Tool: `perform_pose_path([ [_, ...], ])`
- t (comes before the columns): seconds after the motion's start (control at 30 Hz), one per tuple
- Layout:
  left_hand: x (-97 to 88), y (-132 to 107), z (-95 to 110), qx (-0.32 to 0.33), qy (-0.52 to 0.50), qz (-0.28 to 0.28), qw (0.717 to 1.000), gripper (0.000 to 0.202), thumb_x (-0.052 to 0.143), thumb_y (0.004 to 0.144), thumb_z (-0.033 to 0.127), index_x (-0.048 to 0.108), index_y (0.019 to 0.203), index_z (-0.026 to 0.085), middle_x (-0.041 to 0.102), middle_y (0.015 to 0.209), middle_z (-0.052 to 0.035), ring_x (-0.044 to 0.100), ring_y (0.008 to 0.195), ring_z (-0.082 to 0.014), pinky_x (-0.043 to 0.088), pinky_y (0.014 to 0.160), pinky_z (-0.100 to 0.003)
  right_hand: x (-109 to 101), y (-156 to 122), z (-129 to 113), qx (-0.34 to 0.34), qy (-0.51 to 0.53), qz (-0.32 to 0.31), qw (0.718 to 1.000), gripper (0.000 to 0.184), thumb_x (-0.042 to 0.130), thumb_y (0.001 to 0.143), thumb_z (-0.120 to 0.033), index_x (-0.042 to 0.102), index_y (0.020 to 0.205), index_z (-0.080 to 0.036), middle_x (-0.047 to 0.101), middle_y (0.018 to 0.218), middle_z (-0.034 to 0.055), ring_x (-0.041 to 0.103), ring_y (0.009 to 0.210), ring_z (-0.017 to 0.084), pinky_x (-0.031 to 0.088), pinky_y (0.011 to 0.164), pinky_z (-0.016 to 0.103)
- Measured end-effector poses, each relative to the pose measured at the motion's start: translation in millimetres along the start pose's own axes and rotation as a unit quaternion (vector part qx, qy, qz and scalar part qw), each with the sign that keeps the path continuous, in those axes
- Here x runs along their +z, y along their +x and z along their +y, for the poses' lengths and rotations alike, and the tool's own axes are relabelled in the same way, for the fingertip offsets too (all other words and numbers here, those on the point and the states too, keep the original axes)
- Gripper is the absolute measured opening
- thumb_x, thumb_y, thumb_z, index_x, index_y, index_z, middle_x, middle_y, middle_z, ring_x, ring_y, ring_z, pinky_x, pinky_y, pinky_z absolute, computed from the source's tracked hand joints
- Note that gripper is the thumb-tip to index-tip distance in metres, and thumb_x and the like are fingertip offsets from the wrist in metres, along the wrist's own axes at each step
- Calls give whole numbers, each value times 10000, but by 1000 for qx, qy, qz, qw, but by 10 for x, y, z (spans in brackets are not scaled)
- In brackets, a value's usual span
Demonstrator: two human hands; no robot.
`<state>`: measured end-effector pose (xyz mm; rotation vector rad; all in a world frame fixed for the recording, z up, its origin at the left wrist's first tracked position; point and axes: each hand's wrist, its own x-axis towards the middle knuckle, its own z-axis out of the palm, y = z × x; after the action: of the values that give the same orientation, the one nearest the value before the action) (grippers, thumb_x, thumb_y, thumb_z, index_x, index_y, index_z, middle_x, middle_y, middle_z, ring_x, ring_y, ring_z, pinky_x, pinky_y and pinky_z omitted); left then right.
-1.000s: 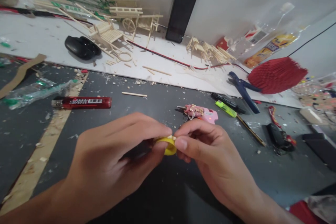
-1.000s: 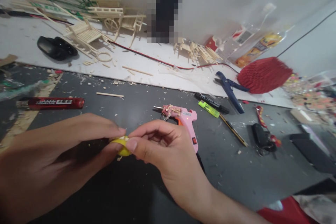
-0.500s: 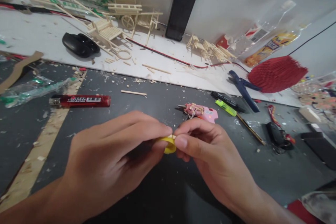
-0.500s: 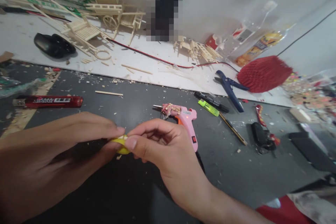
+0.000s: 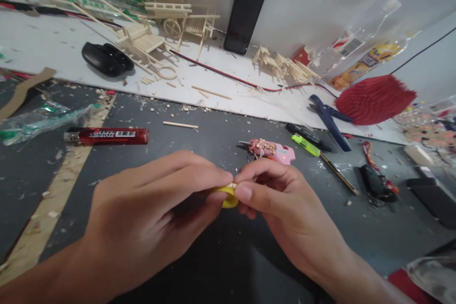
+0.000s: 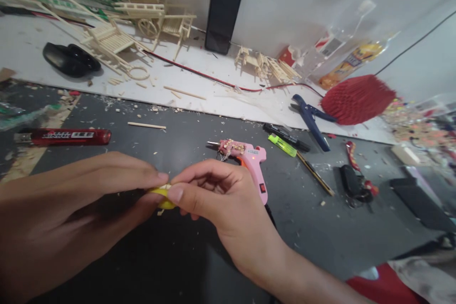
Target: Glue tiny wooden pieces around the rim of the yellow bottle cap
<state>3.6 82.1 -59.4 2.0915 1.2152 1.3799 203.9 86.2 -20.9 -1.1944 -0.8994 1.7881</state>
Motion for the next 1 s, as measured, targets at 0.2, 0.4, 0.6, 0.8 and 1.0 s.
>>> perform_pose_path([
  [0.2, -21, 17, -55, 29, 8, 6, 1000, 150, 761, 1053, 189, 761, 1068, 338, 859, 960, 112, 810, 742, -87, 613, 716, -204, -71, 15, -18, -35, -34, -5, 999, 160, 1015, 859, -286, 877, 936, -257, 755, 782, -22, 657, 723, 116, 529, 664, 192],
  [0.4, -34, 32, -65, 33, -5, 1, 999, 183, 772, 1020, 160, 765, 1054, 340, 863, 940, 98, 812, 706, -115, 642, 691, -216, -42, 9, -54, -117, -104, 17, 988, 168, 1001, 873, -288, 847, 833, -232, 723, 748, -24, 608, 689, 116, 500, 641, 212],
  [0.6, -15, 13, 23, -3, -29, -2, 1000, 163, 777, 1036, 184, 780, 1031, 348, 855, 944, 110, 807, 726, -100, 632, 729, -196, -8, 13, -67, -98, -88, 5, 991, 174, 1015, 805, -179, 852, 809, -236, 744, 711, -36, 613, 654, 105, 496, 607, 190],
  [0.8, -30, 13, 19, -20, -15, -25, 999, 115, 734, 1083, 234, 775, 1046, 334, 850, 965, 115, 799, 762, -78, 601, 754, -180, -20, 14, -66, -104, -106, 6, 989, 180, 1008, 802, -149, 852, 800, -239, 754, 714, -40, 623, 660, 100, 507, 619, 176],
  [1.0, -2, 7, 4, -20, -9, -3, 1000, 135, 750, 1066, 212, 779, 1039, 341, 857, 954, 103, 801, 737, -101, 625, 749, -204, -8, 27, -72, -100, -115, 9, 988, 180, 1014, 787, -164, 848, 780, -233, 751, 702, -30, 613, 647, 114, 506, 610, 201],
])
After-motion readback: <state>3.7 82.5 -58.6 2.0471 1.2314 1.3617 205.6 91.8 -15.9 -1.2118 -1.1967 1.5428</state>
